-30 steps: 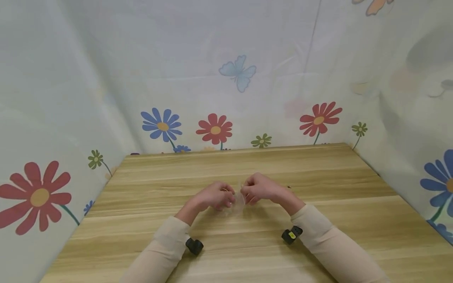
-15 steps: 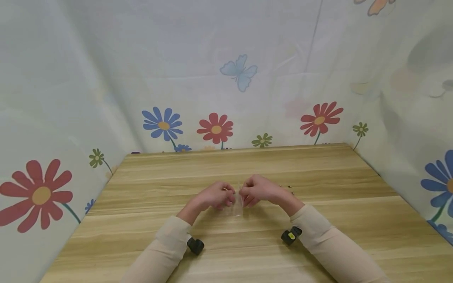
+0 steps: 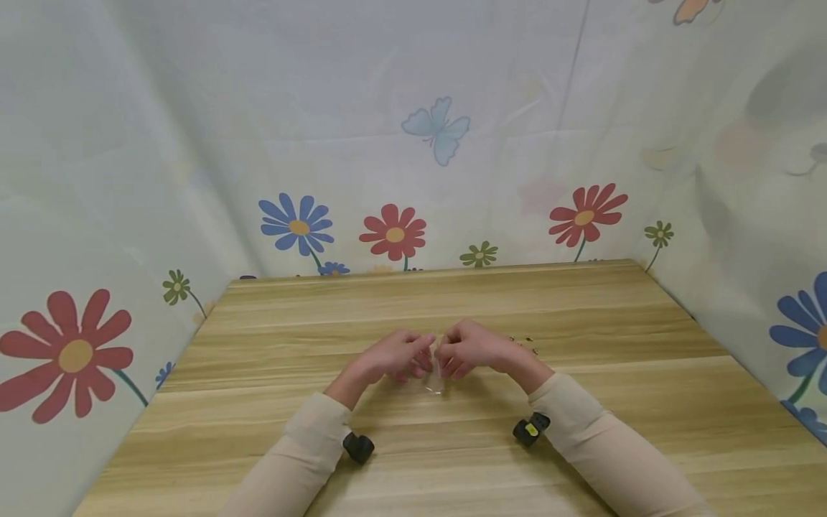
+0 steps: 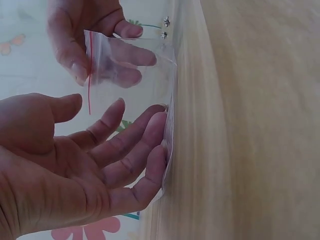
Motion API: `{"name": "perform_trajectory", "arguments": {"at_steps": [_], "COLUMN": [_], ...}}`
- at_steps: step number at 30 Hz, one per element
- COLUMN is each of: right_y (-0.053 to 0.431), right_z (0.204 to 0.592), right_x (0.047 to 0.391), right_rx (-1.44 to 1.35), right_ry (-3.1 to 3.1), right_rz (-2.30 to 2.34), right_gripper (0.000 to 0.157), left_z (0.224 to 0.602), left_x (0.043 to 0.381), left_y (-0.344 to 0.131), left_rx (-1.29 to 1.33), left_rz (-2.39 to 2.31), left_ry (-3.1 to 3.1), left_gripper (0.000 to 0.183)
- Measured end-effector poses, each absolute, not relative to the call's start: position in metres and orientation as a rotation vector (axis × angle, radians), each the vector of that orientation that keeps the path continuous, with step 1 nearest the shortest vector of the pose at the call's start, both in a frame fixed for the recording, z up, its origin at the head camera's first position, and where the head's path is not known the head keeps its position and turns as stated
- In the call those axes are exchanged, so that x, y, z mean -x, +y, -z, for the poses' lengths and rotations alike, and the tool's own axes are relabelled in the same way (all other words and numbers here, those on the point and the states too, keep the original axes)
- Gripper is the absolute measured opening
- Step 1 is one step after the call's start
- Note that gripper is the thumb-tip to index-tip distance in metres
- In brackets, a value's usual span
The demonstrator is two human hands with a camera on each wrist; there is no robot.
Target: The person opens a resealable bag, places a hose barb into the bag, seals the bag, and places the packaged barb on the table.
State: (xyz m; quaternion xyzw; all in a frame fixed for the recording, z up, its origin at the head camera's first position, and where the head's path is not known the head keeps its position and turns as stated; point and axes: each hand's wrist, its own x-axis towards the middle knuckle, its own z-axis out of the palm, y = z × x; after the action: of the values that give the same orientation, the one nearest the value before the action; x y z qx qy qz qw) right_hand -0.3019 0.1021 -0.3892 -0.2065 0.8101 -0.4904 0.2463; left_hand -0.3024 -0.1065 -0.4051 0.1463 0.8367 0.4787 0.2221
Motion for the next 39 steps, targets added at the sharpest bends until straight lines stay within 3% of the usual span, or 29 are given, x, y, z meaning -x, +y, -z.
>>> {"name": "perform_trajectory", "arguments": {"at_steps": [21, 39], "right_y": [0.1022, 0.1003], "right_z": [0.3892, 0.3901], "right_x": [0.2998, 0.2980], "right_rx": [0.591, 0.636], "right_ry": [2.273, 2.334], "right_rz": [1.235, 1.161], "right_gripper": [0.017, 0.025], "left_z": [0.4031, 0.4016], "left_x": [0.2995, 0.3010], "left_y": [-0.1049, -0.1057], "left_rx": [-0.387, -0.326], "left_rz": [-1.366, -1.436], "left_ry": [2.281, 2.244], "left_gripper": [0.026, 0.022]}}
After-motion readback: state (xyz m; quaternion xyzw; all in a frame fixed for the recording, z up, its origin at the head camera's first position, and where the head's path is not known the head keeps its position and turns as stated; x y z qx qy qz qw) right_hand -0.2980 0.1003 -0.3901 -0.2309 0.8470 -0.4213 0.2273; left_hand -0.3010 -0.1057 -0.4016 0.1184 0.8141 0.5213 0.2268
